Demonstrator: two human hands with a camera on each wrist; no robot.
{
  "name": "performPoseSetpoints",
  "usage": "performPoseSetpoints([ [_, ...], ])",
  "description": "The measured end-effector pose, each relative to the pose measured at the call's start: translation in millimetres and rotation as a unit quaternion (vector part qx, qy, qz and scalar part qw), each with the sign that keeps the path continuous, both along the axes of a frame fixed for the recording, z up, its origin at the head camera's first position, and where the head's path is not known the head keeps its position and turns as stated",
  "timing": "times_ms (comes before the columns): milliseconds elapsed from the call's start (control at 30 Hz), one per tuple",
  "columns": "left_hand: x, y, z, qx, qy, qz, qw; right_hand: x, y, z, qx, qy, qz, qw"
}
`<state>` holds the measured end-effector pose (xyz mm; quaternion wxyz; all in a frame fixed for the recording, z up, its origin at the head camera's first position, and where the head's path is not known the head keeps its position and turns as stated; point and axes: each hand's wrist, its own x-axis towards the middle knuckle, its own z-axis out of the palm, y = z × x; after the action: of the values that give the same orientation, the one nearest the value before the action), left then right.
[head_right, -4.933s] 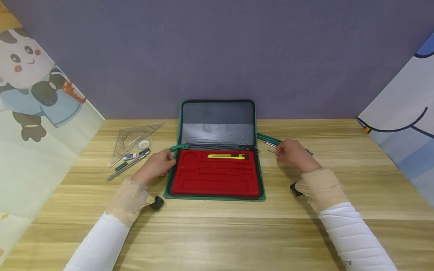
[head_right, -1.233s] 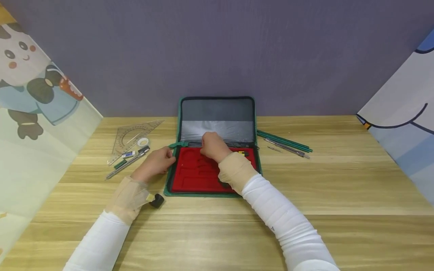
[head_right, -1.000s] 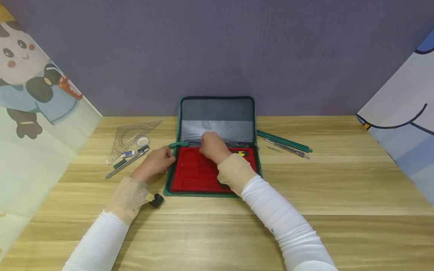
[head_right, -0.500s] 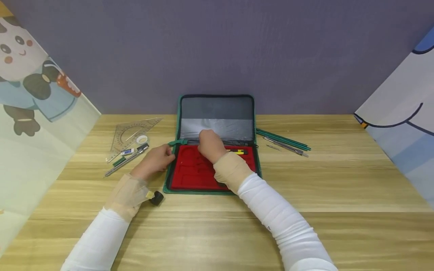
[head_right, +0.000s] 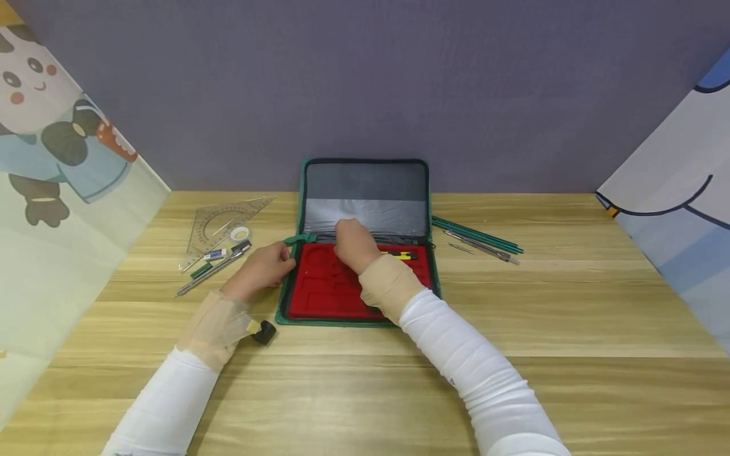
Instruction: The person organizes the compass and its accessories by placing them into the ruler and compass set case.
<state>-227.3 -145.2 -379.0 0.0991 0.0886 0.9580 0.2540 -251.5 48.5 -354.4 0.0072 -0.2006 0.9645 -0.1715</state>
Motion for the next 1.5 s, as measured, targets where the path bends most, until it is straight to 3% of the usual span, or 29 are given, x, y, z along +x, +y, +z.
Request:
performPoseSetpoints([
  [467,-1.6,0.2,-0.4,-0.003,0.000,0.005,1.0000,-1.3,5.1,1.0,-0.020,-0.044,0.004,0.999],
  [900,-1.4,-0.2,-0.7,-0.001,-0.004,0.001,1.0000,-0.8,0.7,-0.3,-0.003,-0.023,0.000,1.000],
  [1500,-2.3,-1.4,-1.5,0.002,-0.002,-0.001,1.0000,-0.5,-1.0,0.2,0.010,-0.031,-0.003,0.999],
])
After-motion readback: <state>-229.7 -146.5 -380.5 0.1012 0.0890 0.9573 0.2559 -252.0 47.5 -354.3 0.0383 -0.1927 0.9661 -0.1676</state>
